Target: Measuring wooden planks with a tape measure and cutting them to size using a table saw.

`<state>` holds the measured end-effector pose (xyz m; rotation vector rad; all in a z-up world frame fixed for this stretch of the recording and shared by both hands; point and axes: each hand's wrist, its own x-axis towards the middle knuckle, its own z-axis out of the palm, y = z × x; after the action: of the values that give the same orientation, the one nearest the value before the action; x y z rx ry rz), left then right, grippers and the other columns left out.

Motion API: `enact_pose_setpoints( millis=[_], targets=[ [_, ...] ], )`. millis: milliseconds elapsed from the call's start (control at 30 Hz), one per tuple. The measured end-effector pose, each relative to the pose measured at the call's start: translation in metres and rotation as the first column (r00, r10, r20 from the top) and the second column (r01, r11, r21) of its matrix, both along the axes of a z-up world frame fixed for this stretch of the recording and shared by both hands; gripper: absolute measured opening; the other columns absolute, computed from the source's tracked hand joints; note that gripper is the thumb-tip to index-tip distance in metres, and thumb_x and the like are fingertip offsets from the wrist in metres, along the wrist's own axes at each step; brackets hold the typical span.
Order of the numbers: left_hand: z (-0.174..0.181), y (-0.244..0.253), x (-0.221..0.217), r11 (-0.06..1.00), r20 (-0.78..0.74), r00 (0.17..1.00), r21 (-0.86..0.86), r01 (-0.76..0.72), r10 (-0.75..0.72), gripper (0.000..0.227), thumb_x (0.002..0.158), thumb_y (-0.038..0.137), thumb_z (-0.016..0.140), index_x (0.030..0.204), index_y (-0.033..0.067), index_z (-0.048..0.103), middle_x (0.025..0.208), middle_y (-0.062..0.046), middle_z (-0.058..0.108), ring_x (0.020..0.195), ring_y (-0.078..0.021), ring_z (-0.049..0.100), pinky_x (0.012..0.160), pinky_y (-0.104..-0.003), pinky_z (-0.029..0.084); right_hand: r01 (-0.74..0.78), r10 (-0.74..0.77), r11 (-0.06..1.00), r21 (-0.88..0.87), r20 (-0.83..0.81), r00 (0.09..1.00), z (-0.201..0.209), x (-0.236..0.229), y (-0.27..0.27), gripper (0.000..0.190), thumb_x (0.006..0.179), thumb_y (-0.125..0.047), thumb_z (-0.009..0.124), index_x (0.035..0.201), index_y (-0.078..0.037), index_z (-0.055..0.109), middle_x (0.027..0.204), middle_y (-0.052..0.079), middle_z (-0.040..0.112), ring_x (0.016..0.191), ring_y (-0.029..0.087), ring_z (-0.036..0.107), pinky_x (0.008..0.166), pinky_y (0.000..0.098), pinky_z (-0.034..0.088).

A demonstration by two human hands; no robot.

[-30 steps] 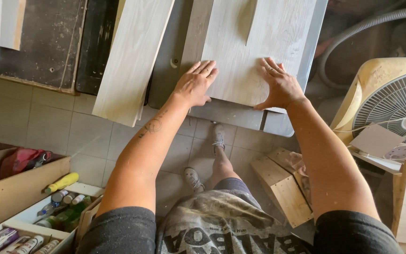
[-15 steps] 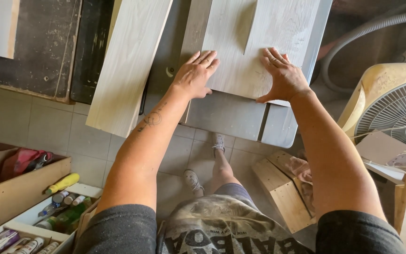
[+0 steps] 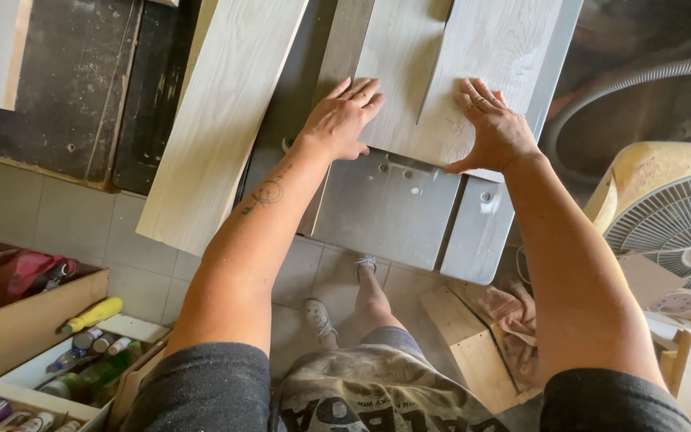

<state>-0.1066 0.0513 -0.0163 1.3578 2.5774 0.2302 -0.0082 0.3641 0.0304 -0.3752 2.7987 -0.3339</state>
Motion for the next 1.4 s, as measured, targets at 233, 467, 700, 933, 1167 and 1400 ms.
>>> enact_pose_setpoints(
  millis=[233,467,700,933,1167,1400],
  targets=[
    [-0.008,0.015,-0.028,0.998,-0.022,1.000,0.055,0.001,0.001,0.107,0.067,0.040,0.097,0.154,0.0021,0.047,0.169,-0.018,0.035,0.157,-0.0280,0.031,0.131,-0.045,0.019,0.040,-0.042,0.999,0.034,0.046,0.998,0.010,-0.026,0.007,0.144,0.057,-0.061,0.092,0.169,-0.006,0.020,0.179,0.003,0.012,0.164,0.024,0.007,0.129,0.0477,0.024],
    [0.003,0.034,-0.055,0.999,0.003,0.999,0.007,-0.037,0.037,0.106,0.072,0.035,0.095,0.158,0.0022,0.042,0.171,-0.019,0.029,0.158,-0.0298,0.028,0.132,-0.044,0.017,0.026,-0.026,1.000,0.000,0.014,1.000,-0.005,-0.054,0.026,0.141,0.058,-0.054,0.094,0.167,-0.003,0.023,0.178,0.008,0.013,0.164,0.023,0.005,0.131,0.0489,0.015],
    [0.019,0.064,-0.102,0.990,0.117,0.983,-0.008,-0.142,0.142,0.099,0.075,0.029,0.097,0.158,0.0046,0.048,0.174,-0.014,0.031,0.160,-0.0303,0.030,0.135,-0.051,0.014,0.059,-0.073,0.994,-0.091,-0.160,0.984,-0.013,-0.062,0.056,0.137,0.050,-0.063,0.091,0.166,-0.008,0.040,0.173,0.014,0.035,0.160,0.036,0.027,0.126,0.0611,0.025],
    [0.009,0.102,-0.169,0.988,0.078,0.985,-0.029,-0.154,0.156,0.103,0.074,0.031,0.097,0.160,0.0068,0.045,0.174,-0.012,0.030,0.160,-0.0296,0.030,0.134,-0.052,0.018,0.462,-0.501,0.852,-0.247,-0.123,0.857,-0.023,-0.008,0.090,0.123,0.070,-0.062,0.086,0.163,0.000,0.035,0.170,0.023,0.031,0.159,0.047,0.022,0.112,0.0860,0.028],
    [0.019,0.132,-0.228,0.990,-0.019,0.991,-0.045,-0.131,0.130,0.090,0.084,0.034,0.092,0.157,0.0079,0.047,0.170,-0.015,0.037,0.158,-0.0324,0.034,0.133,-0.051,0.025,0.812,-0.860,0.495,-0.308,-0.041,0.509,-0.077,0.010,0.082,0.083,0.107,-0.053,0.061,0.165,-0.003,0.029,0.156,0.026,0.042,0.146,0.045,0.044,0.120,0.0612,0.039],
    [0.000,0.152,-0.278,0.993,-0.346,0.936,0.117,-0.026,0.065,0.069,0.082,0.019,0.084,0.140,-0.0008,0.053,0.140,-0.022,0.058,0.126,-0.0321,0.056,0.103,-0.042,0.047,0.906,-0.924,0.353,-0.234,0.063,0.377,-0.068,0.008,0.087,0.070,0.105,-0.060,0.057,0.134,0.002,0.048,0.130,0.021,0.054,0.114,0.042,0.056,0.091,0.0561,0.048]
  ],
)
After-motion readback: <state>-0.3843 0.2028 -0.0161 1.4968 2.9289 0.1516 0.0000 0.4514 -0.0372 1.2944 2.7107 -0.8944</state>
